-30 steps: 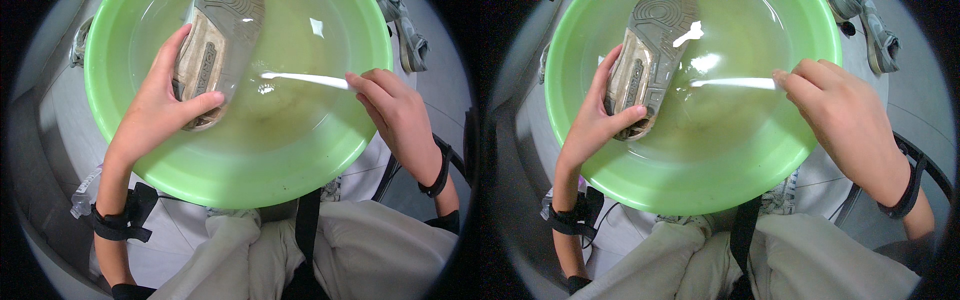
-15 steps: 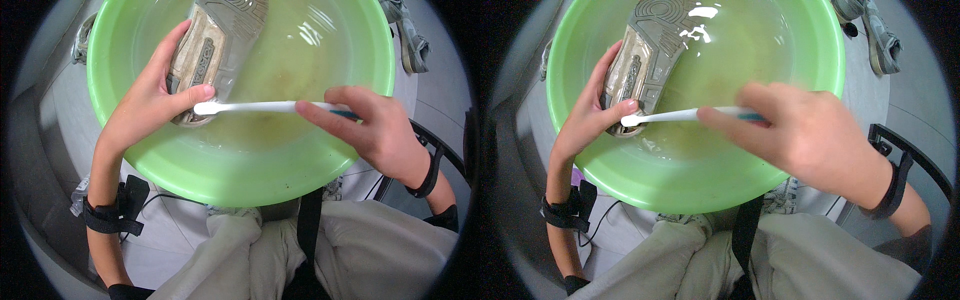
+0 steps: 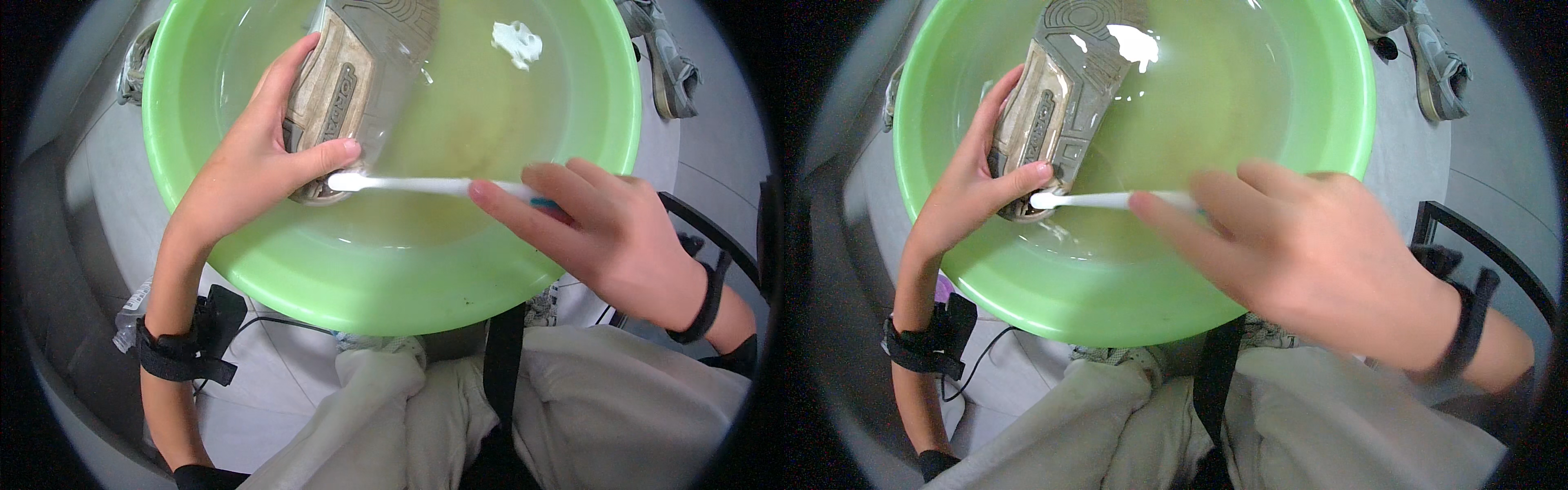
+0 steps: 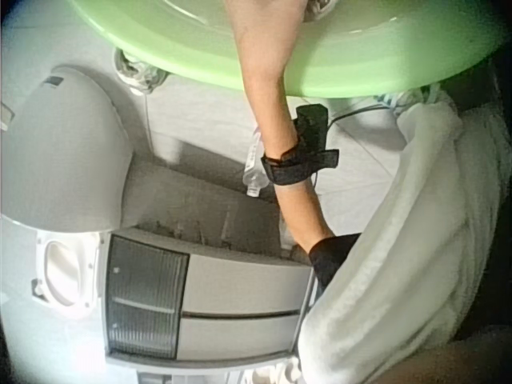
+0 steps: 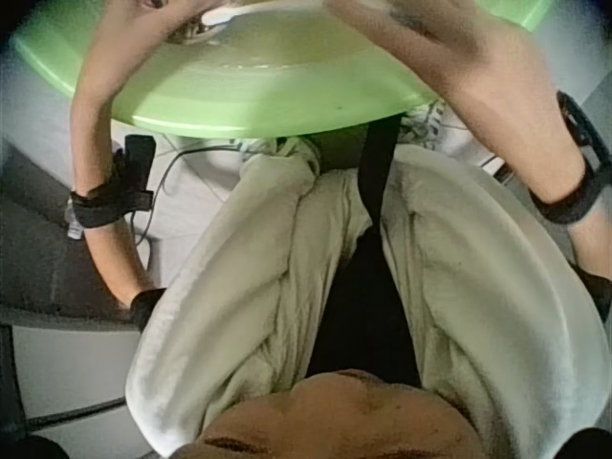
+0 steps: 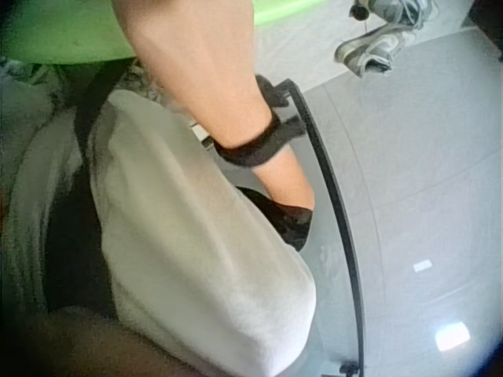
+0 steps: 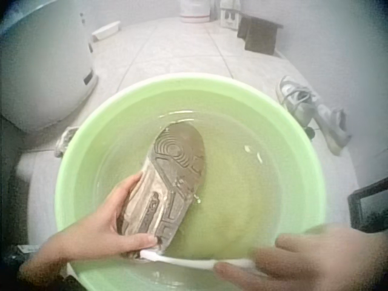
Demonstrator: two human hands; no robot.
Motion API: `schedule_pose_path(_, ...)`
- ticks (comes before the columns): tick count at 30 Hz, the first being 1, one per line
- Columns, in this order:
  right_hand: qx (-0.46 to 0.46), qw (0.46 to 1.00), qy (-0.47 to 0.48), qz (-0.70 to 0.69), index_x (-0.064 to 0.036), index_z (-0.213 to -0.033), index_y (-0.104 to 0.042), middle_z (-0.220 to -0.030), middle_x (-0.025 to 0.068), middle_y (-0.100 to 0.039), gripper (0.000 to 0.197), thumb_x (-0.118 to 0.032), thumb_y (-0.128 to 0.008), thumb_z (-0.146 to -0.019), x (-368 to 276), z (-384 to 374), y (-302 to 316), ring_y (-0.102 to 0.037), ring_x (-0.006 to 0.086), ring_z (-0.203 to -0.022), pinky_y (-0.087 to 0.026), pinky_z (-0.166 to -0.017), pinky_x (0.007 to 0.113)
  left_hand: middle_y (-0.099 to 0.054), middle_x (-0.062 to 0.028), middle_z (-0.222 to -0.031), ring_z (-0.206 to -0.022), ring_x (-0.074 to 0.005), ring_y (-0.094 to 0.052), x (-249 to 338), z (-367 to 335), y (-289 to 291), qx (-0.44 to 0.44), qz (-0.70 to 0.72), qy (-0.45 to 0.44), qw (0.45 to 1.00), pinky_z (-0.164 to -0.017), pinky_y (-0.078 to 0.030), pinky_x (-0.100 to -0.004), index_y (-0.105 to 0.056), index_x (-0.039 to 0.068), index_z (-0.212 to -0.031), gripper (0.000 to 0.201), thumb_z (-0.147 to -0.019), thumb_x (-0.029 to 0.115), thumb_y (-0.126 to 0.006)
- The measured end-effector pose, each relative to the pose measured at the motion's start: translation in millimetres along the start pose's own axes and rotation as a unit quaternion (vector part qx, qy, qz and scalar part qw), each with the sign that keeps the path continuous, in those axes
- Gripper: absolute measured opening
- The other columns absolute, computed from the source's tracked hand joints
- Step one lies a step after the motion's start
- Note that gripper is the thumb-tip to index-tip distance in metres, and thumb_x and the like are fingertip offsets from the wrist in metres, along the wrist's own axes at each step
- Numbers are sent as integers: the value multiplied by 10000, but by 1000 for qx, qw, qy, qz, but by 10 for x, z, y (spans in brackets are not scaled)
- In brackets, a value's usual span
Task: The person scrubs the sole of a shoe with a toothbrush in a basin of water and pours cleaning liquid onto the sole.
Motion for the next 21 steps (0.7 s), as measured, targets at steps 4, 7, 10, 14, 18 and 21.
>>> schedule_pose_path(4,21,1000,9,12,-127,-1287,-490,-703,43,-435,581,-70,-585,-717,36,-21,-208,-470,144,-533,-442,-470,291,-321,-162,-1377,-1271,-221,-326,-35,-11,12,-5,7,2,1000,-1055,-238,-322,-179,24,-1409,879,-728,170,-714)
schedule_pose_path(7,-39,996,-45,-61,-141,-1303,-474,-698,51,-435,600,-52,-574,-718,-72,21,-154,-461,147,-519,-427,-463,294,-310,-159,-1385,-1283,-214,-307,-34,3,-14,-3,-7,-11,1000,-1056,-234,-317,-175,21,-1409,875,-730,154,-711)
schedule_pose_path(10,-115,987,-49,-100,-157,-1306,-471,-689,55,-437,614,-27,-565,-714,-46,8,-5,-465,144,-517,-431,-458,280,-297,-159,-1395,-1292,-215,-292,-46,12,-28,9,-57,-30,998,-1060,-224,-315,-176,19,-1409,866,-735,145,-706)
schedule_pose_path(14,-76,995,-37,-53,-179,-1313,-465,-696,45,-413,638,-9,-567,-707,-31,-9,-10,-462,132,-519,-431,-450,260,-304,-156,-1392,-1287,-218,-301,-39,-8,-12,9,-44,-28,999,-1061,-219,-320,-181,32,-1411,872,-729,159,-709)
schedule_pose_path(18,28,992,12,126,-212,-1322,-456,-716,34,-366,656,-11,-569,-707,-53,10,-140,-453,121,-510,-429,-442,249,-319,-154,-1384,-1280,-219,-311,-2,-30,5,-1,-19,-14,1000,-1059,-225,-325,-191,44,-1412,869,-724,167,-707)
schedule_pose_path(21,6,997,-1,78,-222,-1329,-446,-708,37,-363,651,-21,-575,-724,-64,-12,-209,-452,126,-496,-429,-442,252,-327,-152,-1379,-1278,-218,-314,2,-24,31,-3,-8,0,1000,-1058,-228,-321,-196,37,-1409,870,-719,165,-711)
Point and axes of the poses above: each hand's wrist, its own z-axis away from the middle knuckle, its own y-axis out of the back of the hand, x = y × z, the point moved 3 cm from there along -z, towards the middle knuckle
